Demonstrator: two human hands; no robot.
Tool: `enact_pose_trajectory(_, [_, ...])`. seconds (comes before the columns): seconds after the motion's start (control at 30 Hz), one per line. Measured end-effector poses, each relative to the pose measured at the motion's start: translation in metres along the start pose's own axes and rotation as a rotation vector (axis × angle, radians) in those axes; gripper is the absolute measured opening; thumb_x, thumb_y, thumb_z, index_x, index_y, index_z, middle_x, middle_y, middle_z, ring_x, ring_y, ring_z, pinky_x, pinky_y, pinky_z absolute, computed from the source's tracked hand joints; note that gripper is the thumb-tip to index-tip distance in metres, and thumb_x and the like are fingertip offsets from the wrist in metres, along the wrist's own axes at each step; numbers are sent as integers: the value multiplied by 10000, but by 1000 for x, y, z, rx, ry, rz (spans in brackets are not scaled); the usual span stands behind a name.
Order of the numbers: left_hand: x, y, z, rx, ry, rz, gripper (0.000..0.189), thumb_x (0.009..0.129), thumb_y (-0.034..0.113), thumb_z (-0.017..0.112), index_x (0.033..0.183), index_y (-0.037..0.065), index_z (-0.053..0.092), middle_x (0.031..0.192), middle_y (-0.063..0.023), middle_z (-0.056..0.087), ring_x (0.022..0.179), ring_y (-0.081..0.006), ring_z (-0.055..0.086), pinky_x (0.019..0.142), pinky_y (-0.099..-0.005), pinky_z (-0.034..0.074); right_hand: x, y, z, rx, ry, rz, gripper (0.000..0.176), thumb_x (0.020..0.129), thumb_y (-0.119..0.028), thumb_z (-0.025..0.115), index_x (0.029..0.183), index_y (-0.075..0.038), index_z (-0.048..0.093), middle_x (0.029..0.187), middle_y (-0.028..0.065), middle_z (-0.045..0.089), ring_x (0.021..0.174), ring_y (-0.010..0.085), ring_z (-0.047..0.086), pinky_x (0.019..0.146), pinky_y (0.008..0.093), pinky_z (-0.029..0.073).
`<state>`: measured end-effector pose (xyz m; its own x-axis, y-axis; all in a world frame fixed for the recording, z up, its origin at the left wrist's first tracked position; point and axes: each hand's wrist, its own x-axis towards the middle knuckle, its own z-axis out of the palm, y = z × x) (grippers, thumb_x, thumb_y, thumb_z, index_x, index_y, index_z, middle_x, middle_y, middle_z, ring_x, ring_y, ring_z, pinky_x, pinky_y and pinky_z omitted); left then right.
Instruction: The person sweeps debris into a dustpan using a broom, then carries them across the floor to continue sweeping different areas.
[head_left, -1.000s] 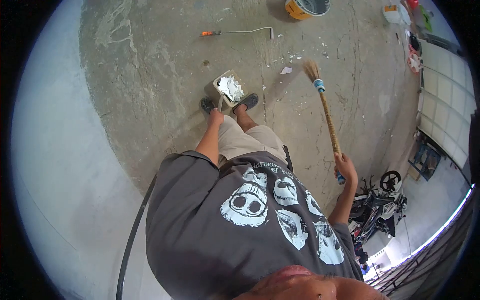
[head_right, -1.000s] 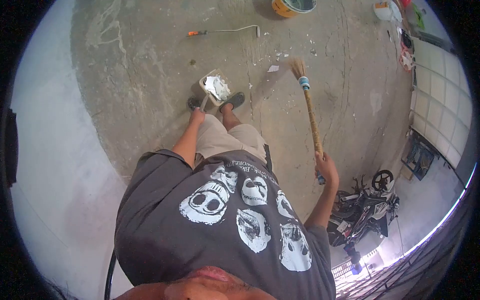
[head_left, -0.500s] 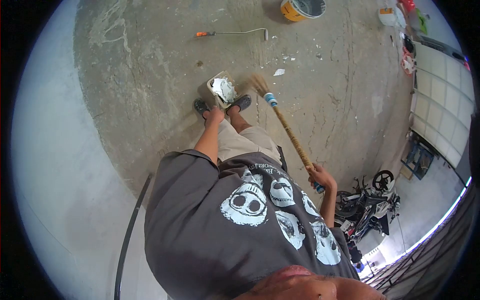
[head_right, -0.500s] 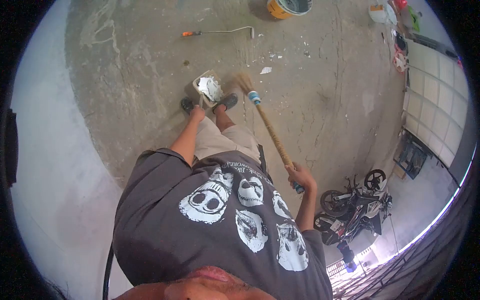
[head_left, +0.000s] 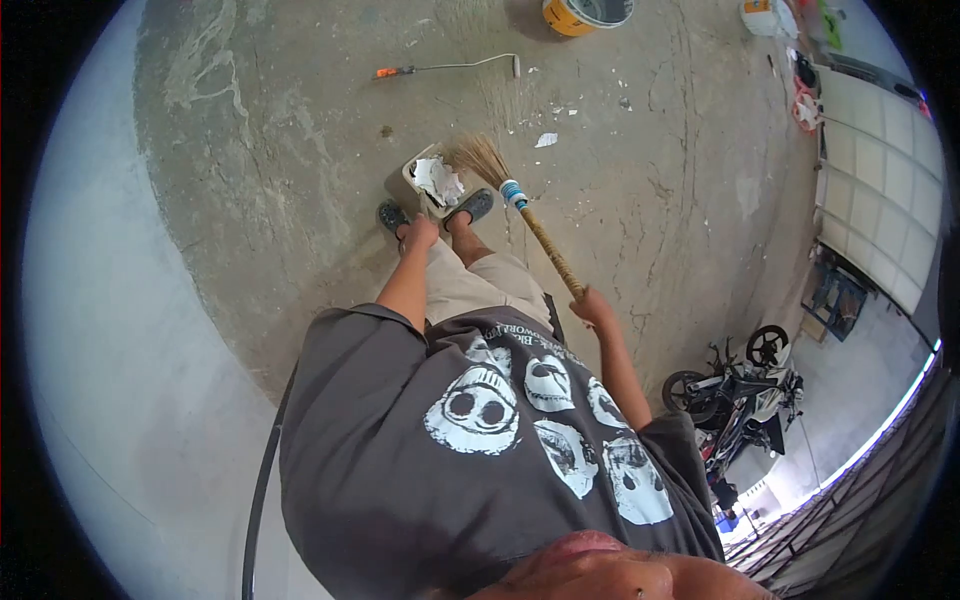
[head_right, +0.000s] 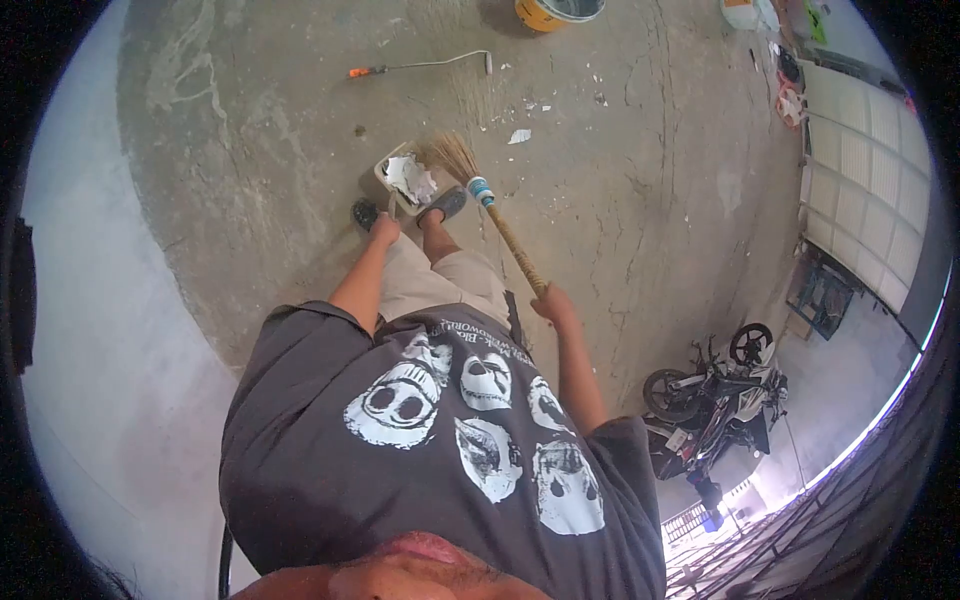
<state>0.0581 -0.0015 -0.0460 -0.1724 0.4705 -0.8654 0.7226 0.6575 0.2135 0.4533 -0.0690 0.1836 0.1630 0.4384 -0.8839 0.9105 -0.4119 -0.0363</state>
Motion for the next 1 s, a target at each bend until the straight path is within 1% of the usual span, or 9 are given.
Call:
enact_pose_trajectory(0.03, [0,-2,1,-1,-7,-11,491,892,298,483,1255,-32,471,1233,-278,536,1145,-405,525,968,-454,413,14,-3,12,-163,184,-91,409,748,-264,652,1021,4,508,858,221,642,762,361,655,653,465,526])
enact_pose_trajectory(0.1, [3,-6,5,-3,-16,-19,499,890,309,486,1262,-24,469,1228,-271,542,1146,-422,517,972,-462,407,30,-30,6,-132,220,16,396,731,-215,628,1046,-14,498,926,239,638,902,400,619,763,489,500])
enact_pose_trajectory(0.3, [10,-18,16,64,73,29,502,877,308,498,1223,-55,475,1153,-297,568,1076,-464,535,937,-487,418,60,-40,-9,-254,299,-20,380,729,-201,610,1039,-21,484,933,222,644,888,392,630,756,475,510])
enact_pose_trajectory(0.43, [-4,-13,12,32,81,41,486,861,301,508,1206,-41,488,1151,-302,559,1071,-449,541,913,-480,438,97,-16,6,-237,54,-11,432,727,-217,624,1079,-14,478,929,225,642,890,379,637,769,458,514])
enact_pose_trajectory(0.5, [-8,0,4,42,88,13,481,857,300,511,1209,-28,490,1149,-296,560,1081,-444,539,911,-474,443,140,1,25,-139,-125,66,510,740,-238,645,1137,14,447,894,216,640,766,333,665,667,448,545])
enact_pose_trajectory(0.6, [-10,4,-5,19,74,-23,482,849,301,521,1232,10,483,1166,-264,563,1115,-413,534,898,-473,456,154,-39,23,196,-149,164,520,760,-251,658,1129,47,445,828,188,629,609,285,651,510,441,539])
enact_pose_trajectory(0.73, [-15,19,-15,17,49,6,464,848,307,526,1221,34,490,1118,-240,604,1061,-388,577,877,-476,469,188,-43,48,333,-272,186,448,795,-234,663,1092,49,484,878,184,629,608,279,650,461,414,533])
enact_pose_trajectory(0.8, [-17,26,-17,0,29,19,460,847,311,527,1212,33,494,1091,-239,618,1028,-392,593,868,-478,473,208,-42,58,324,-367,207,360,799,-265,630,972,25,507,716,128,574,535,261,617,414,406,508])
enact_pose_trajectory(1.0, [-27,25,-15,33,176,84,403,834,296,542,1142,36,541,997,-232,649,943,-397,622,813,-461,494,231,-19,85,420,-322,349,361,810,-307,617,936,19,525,729,128,583,526,252,604,476,430,510])
